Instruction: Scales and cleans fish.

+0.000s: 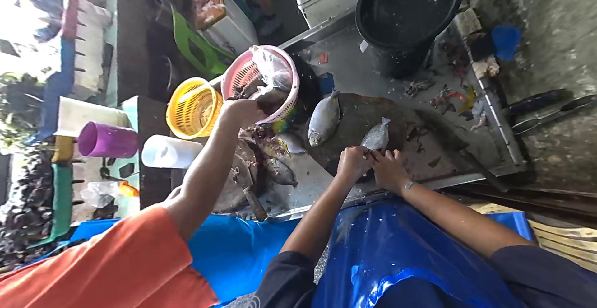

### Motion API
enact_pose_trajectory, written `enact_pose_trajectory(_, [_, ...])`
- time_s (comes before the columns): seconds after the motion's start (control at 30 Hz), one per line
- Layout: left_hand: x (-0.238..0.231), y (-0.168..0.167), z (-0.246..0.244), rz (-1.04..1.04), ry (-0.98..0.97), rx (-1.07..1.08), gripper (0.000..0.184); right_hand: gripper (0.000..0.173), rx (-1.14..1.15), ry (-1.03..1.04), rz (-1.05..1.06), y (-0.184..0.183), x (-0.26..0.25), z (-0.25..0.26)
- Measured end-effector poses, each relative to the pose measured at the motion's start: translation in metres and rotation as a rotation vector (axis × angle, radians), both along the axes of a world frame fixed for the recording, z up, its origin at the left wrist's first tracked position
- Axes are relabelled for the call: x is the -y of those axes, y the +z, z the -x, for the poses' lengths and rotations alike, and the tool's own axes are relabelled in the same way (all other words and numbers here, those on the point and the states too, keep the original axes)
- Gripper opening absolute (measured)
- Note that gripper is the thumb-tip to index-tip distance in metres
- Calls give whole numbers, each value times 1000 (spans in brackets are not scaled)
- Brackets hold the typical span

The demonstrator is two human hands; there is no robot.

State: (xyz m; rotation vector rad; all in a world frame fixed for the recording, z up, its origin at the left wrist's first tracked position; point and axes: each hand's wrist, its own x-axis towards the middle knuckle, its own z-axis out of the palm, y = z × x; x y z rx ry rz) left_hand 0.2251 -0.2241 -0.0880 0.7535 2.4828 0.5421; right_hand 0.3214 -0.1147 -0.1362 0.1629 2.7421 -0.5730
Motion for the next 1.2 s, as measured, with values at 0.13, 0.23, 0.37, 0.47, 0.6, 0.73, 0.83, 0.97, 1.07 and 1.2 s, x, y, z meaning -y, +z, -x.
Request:
enact_pose_trajectory(0.13, [2, 2, 0, 28, 7, -14, 14, 52, 112, -27, 12, 17, 0, 11])
enact_pose_trajectory(0.23, [0, 16, 0, 80, 14, 36, 19, 35, 158, -49, 17, 23, -7, 14])
enact_pose_trajectory(0.37, [-15, 16, 7, 213, -30, 57, 24, 27, 102, -28, 42, 11, -20, 9])
enact_pose_trajectory(0.47, [-14, 6, 4, 183, -47, -3, 26, 24, 38, -65, 175, 5, -28, 7])
enact_pose_trajectory(0.6, [-8, -3, 2, 164, -50, -26, 28, 20, -66, 53, 296, -10, -39, 4])
enact_pose_trajectory(0.73, [-6, -6, 1, 128, -9, -66, 24, 4, -213, 241, 466, -16, -63, -6])
enact_pose_trajectory(0.83, [-4, -8, -2, 77, 29, -84, 23, 8, -291, 82, 728, -14, -89, -24])
enact_pose_trajectory(0.97, [2, -21, -17, 10, 99, -167, 29, 14, -396, -423, 1011, 70, -138, -41])
enact_pose_trajectory(1.07, [5, -31, -29, 71, 253, -86, 78, 15, -702, -585, 559, 116, -176, -24])
enact_pose_trajectory(1.2, [-1, -48, -40, 98, 512, 60, 98, 56, -131, -427, 185, 62, -218, 35])
